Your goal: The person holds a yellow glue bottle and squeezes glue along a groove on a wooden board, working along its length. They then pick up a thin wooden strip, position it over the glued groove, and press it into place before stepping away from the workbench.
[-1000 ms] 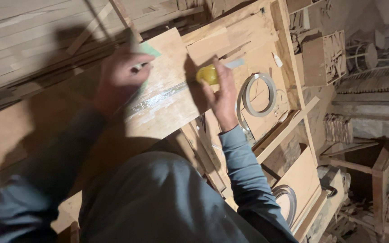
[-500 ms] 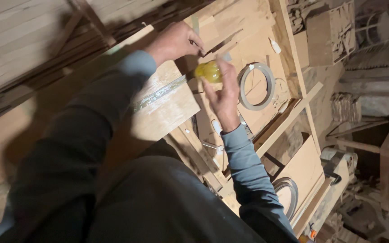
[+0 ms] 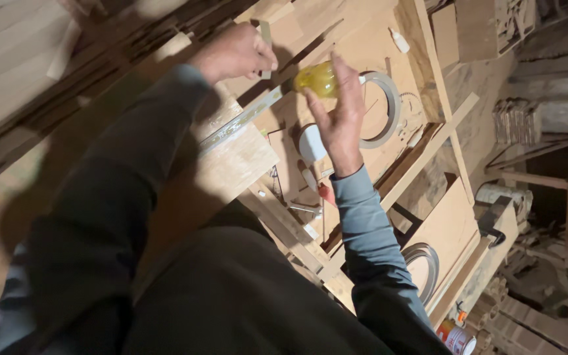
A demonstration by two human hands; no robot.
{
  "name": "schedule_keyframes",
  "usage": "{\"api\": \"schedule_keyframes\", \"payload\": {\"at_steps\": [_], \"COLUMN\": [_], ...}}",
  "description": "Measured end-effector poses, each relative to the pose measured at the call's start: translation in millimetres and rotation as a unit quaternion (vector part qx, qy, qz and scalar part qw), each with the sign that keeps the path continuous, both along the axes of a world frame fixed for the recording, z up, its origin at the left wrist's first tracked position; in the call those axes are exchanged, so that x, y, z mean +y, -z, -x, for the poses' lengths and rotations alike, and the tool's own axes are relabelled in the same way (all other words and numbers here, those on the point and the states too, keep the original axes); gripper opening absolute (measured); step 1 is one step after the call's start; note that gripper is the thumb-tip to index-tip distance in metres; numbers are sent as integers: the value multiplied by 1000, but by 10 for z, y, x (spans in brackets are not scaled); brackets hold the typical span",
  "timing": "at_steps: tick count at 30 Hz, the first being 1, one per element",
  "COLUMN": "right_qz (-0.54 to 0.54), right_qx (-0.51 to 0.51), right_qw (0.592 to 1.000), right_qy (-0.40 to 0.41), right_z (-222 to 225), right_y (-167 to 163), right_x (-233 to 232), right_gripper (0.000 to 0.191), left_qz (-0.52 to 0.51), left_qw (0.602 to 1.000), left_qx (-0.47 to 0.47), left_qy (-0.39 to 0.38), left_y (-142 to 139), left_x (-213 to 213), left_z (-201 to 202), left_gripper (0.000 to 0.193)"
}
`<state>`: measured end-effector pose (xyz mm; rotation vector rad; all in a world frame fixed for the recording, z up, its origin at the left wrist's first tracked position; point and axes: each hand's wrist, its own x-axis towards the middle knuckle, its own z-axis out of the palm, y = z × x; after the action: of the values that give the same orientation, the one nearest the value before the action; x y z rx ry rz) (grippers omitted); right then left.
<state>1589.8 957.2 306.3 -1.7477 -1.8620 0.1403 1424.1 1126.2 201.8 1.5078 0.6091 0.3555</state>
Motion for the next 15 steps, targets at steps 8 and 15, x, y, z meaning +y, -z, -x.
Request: {"api": "schedule_keyframes", "payload": {"at_steps": [8,15], "right_qz": [-2,-18], "right_qx": [16,-5], "right_qw": [1000,1000], "right_qy": [11,-5], "right_z": [-144,-162], "right_y": [-67,-1], "right_x": [83,90], "right_gripper": [67,69], "left_qz": [12,12], "left_qw": [997,998], "left_qx": [47,7], "left_qy": [66,68], "left_y": [61,148], "left_x": [-52,-77], "left_z": [-74,-93], "left_gripper": [26,23]}}
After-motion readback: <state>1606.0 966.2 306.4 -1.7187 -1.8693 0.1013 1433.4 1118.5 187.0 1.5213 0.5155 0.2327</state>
